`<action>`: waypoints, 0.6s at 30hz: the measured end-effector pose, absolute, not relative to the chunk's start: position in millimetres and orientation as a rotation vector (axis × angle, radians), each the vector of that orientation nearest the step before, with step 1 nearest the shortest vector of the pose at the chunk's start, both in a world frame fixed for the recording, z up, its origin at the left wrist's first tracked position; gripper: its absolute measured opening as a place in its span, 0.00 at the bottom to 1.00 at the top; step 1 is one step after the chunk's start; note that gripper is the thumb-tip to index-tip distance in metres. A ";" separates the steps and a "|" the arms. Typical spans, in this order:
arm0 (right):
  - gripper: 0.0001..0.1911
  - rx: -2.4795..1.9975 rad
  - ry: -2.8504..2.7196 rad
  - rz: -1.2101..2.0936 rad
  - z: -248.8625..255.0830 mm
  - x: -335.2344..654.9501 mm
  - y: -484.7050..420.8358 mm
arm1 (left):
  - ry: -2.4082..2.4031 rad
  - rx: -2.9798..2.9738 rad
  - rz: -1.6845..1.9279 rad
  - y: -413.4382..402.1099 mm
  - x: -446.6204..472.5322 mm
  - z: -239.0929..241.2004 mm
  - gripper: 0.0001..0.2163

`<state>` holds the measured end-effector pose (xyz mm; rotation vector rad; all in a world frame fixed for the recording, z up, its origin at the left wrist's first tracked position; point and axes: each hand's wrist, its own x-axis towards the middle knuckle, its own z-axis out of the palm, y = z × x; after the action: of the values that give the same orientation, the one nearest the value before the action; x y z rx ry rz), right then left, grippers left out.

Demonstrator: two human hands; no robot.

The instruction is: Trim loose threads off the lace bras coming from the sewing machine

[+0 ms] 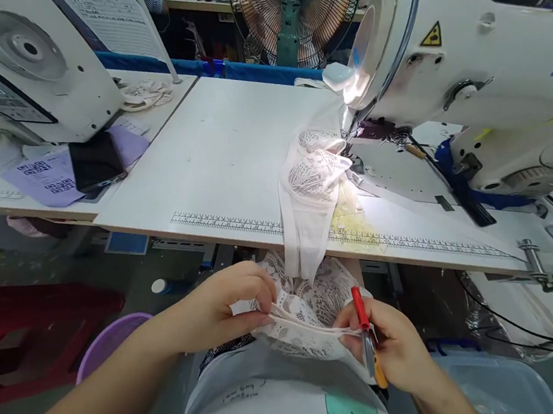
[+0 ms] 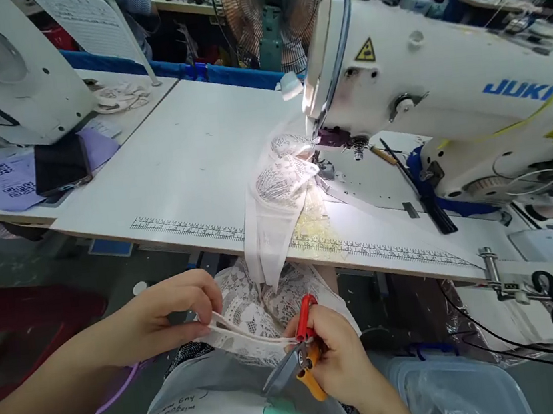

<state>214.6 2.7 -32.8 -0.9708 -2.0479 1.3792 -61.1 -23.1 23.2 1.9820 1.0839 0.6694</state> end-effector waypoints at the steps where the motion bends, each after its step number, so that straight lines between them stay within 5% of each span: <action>1: 0.05 -0.963 -2.060 1.364 -32.7 214.9 2.1 | 1.100 2.011 0.627 -22.7 -60.0 25.4 0.04; 11: 0.06 -0.868 -2.088 1.133 -30.2 212.4 -4.9 | 1.377 1.955 0.395 -24.2 -55.2 43.0 0.04; 15: 0.07 -0.887 -2.056 1.099 -40.4 214.5 -9.0 | 1.388 1.783 0.434 -27.2 -51.0 46.7 0.14; 18: 0.07 -0.908 -2.003 1.133 -52.0 215.4 -13.1 | 1.399 1.737 0.478 -26.3 -46.9 44.5 0.09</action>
<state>215.4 -13.1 -52.0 -0.9082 -2.0029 1.1328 -46.9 -26.3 44.5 1.7375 1.3992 0.4776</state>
